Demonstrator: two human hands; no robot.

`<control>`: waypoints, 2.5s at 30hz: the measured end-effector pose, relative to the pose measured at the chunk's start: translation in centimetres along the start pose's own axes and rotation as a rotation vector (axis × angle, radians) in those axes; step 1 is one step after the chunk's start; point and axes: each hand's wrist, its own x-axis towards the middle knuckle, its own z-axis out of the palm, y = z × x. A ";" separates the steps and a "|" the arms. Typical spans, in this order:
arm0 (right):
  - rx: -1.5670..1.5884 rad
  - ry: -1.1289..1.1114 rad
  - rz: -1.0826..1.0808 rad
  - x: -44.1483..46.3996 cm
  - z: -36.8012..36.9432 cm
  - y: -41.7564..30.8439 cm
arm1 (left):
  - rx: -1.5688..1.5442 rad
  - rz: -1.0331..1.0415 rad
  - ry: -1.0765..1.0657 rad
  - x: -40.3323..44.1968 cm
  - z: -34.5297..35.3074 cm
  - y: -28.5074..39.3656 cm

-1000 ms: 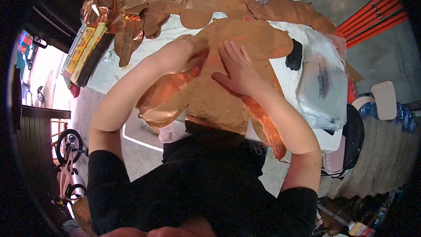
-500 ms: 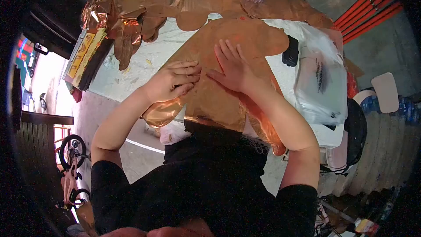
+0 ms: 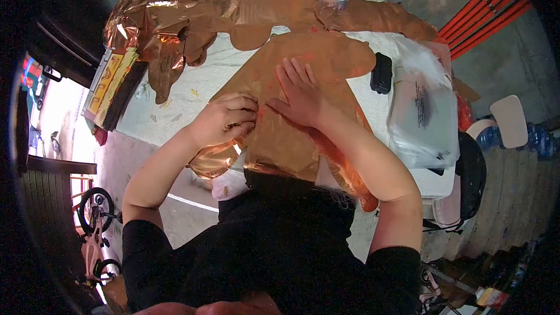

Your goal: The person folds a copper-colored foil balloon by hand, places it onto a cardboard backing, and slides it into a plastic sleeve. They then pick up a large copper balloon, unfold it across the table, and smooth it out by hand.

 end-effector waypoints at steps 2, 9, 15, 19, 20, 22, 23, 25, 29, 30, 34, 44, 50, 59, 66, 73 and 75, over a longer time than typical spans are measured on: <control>0.000 0.014 -0.018 0.2 0.1 0.2 | -0.005 0.002 0.001 0.0 0.1 0.0; 0.000 0.027 -0.051 1.2 0.4 0.7 | -0.001 -0.008 0.022 -0.1 0.3 -0.2; 0.034 -0.063 0.009 1.3 -1.3 -0.2 | -0.077 -0.270 -0.129 2.5 -2.7 -1.7; 0.010 -0.080 0.040 1.2 -1.1 -0.2 | 0.127 -0.281 -0.049 5.4 -1.9 -5.8; 0.006 -0.078 0.038 1.2 -1.0 -0.2 | 0.164 -0.281 -0.053 5.9 -1.4 -6.7; 0.026 -0.076 0.043 1.1 -0.9 0.0 | 0.252 -0.241 0.005 6.7 -0.3 -8.0; 0.023 -0.075 0.045 1.0 -0.9 0.1 | 0.338 -0.203 0.060 6.9 0.1 -8.4; 0.029 -0.065 0.049 1.0 -0.9 0.1 | 0.350 -0.211 0.043 7.2 0.6 -8.9; 0.035 -0.071 0.052 0.9 -1.1 0.2 | 0.388 -0.187 0.032 7.4 0.9 -9.3; 0.020 -0.082 0.058 0.8 -1.2 0.2 | 0.390 -0.187 0.032 7.4 0.9 -9.3; 0.029 -0.091 0.073 0.6 -1.5 0.2 | 0.393 -0.201 0.034 7.5 1.2 -9.3; 0.028 -0.113 0.091 0.8 -1.7 -0.3 | 0.304 -0.141 0.074 6.6 0.7 -9.2; 0.035 -0.076 0.109 0.9 -1.1 -0.4 | 0.301 -0.148 0.065 6.6 0.8 -9.2; 0.047 -0.022 0.108 1.1 -0.7 -0.6 | 0.238 -0.147 0.112 6.4 0.8 -9.3; 0.018 -0.042 0.105 1.3 -0.8 -0.6 | 0.253 -0.153 0.114 6.4 0.8 -9.2; 0.021 -0.023 0.122 1.4 -0.8 -1.0 | 0.243 -0.184 0.013 6.4 -0.2 -8.2; 0.017 -0.020 0.121 1.3 -0.7 -1.0 | 0.246 -0.233 -0.082 6.2 -1.4 -5.8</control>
